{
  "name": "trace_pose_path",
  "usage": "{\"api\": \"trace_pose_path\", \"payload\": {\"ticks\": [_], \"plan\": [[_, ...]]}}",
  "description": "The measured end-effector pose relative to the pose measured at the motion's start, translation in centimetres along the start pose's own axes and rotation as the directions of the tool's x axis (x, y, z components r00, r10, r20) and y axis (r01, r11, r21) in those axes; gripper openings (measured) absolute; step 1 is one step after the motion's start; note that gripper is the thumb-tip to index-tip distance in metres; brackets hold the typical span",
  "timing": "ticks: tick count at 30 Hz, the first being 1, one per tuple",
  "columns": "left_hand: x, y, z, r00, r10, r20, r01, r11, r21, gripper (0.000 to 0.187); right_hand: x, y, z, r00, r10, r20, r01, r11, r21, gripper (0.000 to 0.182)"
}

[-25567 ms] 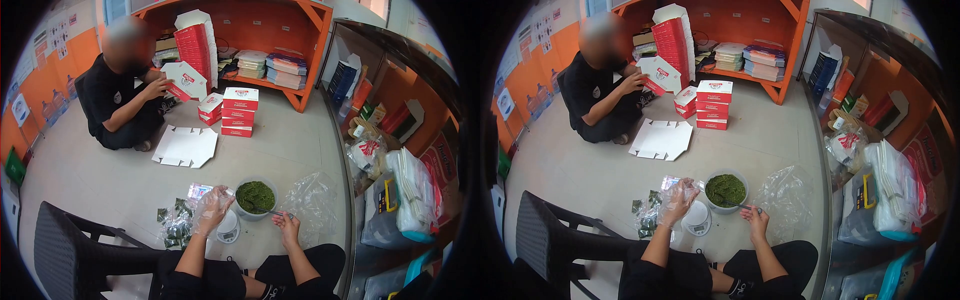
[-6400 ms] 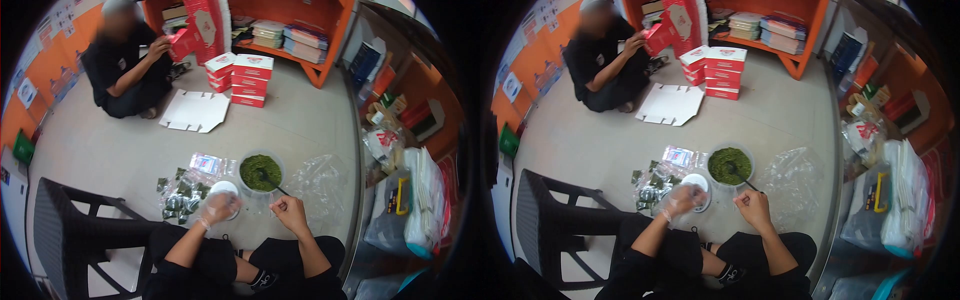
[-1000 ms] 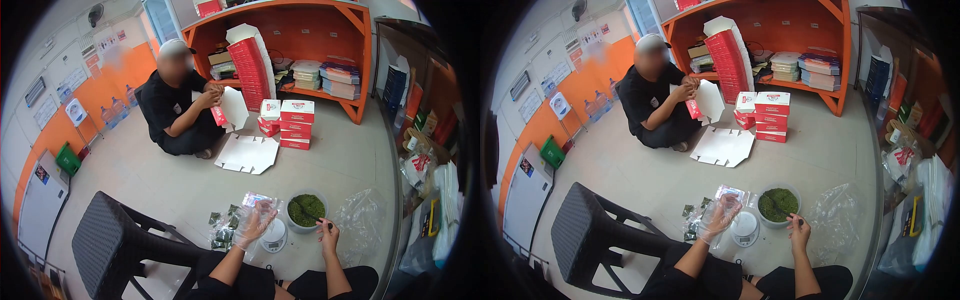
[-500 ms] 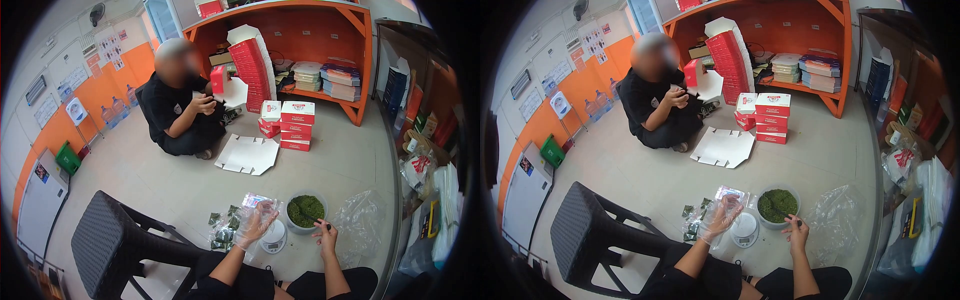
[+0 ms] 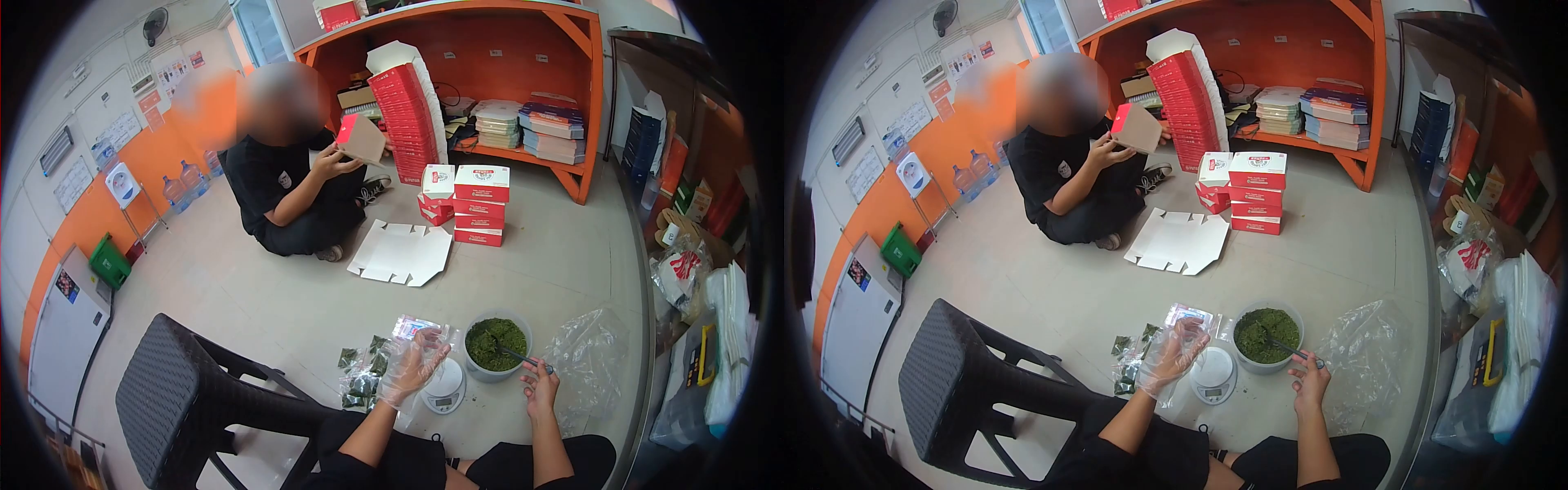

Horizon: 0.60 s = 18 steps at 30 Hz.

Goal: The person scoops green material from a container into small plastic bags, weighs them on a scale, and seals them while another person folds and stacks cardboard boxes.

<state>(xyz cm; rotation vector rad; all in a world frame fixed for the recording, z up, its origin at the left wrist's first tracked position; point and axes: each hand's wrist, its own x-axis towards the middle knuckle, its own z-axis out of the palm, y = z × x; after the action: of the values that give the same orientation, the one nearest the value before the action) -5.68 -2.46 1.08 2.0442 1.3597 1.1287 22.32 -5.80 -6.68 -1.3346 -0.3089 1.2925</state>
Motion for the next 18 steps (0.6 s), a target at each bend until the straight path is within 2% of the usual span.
{"api": "trace_pose_path", "payload": {"ticks": [3, 8, 11, 15, 18], "plan": [[-0.2, -1.2, 0.9, 0.999, 0.015, -0.033, -0.017, 0.999, -0.050, 0.044, 0.6, 0.3, -0.9, 1.000, 0.024, -0.004, -0.023, 0.998, 0.051, 0.029], [-0.3, -2.4, 1.6, 1.000, -0.025, 0.013, 0.026, 0.996, -0.080, 0.045, 0.9, 0.4, -1.5, 0.997, 0.059, 0.039, -0.064, 0.989, 0.135, 0.030], [-0.2, -2.4, 2.0, 0.999, -0.033, 0.014, 0.034, 0.993, -0.111, 0.047, 0.4, 0.2, -1.5, 0.999, 0.030, 0.032, -0.034, 0.987, 0.159, 0.029], [0.0, -1.6, 1.7, 0.995, -0.068, 0.079, 0.078, 0.989, -0.128, 0.049, 0.8, 0.8, -2.0, 0.998, 0.066, 0.021, -0.069, 0.978, 0.196, 0.029], [0.4, -0.2, 1.0, 0.991, -0.073, 0.111, 0.076, 0.997, -0.029, 0.050, 0.8, 0.6, -2.0, 0.997, 0.072, -0.007, -0.069, 0.977, 0.201, 0.028]]}}
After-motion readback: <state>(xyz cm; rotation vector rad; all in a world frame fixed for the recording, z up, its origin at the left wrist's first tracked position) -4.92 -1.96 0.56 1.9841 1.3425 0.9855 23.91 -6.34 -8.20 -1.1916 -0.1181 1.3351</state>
